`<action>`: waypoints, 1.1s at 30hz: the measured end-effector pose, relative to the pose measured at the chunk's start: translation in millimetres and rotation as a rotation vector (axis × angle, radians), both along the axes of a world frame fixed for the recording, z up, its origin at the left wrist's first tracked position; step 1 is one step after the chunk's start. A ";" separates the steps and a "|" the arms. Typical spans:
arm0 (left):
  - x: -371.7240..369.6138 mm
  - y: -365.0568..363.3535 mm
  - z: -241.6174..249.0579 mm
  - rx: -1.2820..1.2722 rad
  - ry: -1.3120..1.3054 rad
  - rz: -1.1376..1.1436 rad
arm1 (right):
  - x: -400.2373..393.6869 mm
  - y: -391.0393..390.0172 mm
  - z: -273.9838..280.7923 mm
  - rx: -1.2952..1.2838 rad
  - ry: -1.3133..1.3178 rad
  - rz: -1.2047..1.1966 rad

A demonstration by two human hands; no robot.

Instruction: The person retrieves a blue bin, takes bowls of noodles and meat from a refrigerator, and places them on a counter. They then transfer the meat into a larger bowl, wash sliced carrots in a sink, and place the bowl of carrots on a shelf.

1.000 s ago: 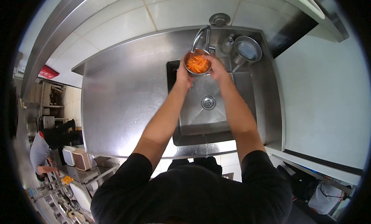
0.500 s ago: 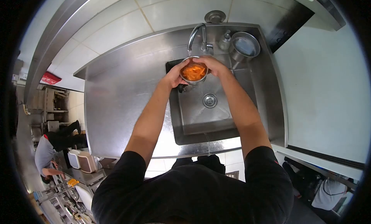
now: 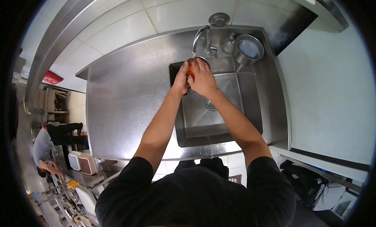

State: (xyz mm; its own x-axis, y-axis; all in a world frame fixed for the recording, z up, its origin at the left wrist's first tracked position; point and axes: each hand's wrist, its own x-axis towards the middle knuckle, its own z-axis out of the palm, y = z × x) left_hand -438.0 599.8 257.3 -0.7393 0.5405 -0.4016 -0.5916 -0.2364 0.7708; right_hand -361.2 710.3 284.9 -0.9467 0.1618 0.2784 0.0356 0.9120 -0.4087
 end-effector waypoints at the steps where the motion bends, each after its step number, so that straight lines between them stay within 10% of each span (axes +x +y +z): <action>1: 2.0 2.5 0.2 0.047 0.003 0.026 | -0.7 0.9 1.7 -0.030 -0.067 0.013; 10: -15.4 9.7 -7.0 -0.378 0.271 0.106 | -18.5 -5.1 -12.4 -0.097 -0.202 0.019; 16: 17.8 1.9 69.7 -1.176 0.787 -0.034 | -19.2 -32.5 -50.6 -0.395 0.096 -0.026; 23: 37.9 10.0 80.9 -1.413 1.154 -0.124 | -22.3 -65.5 -94.1 -0.685 0.291 0.083; 29: -7.5 -7.2 30.7 -1.098 0.867 -0.012 | -28.8 -43.6 -70.5 -0.477 0.014 -0.079; 33: -28.6 -4.7 -20.0 -0.335 0.162 0.132 | -32.1 -12.6 -19.1 -0.144 -0.143 0.031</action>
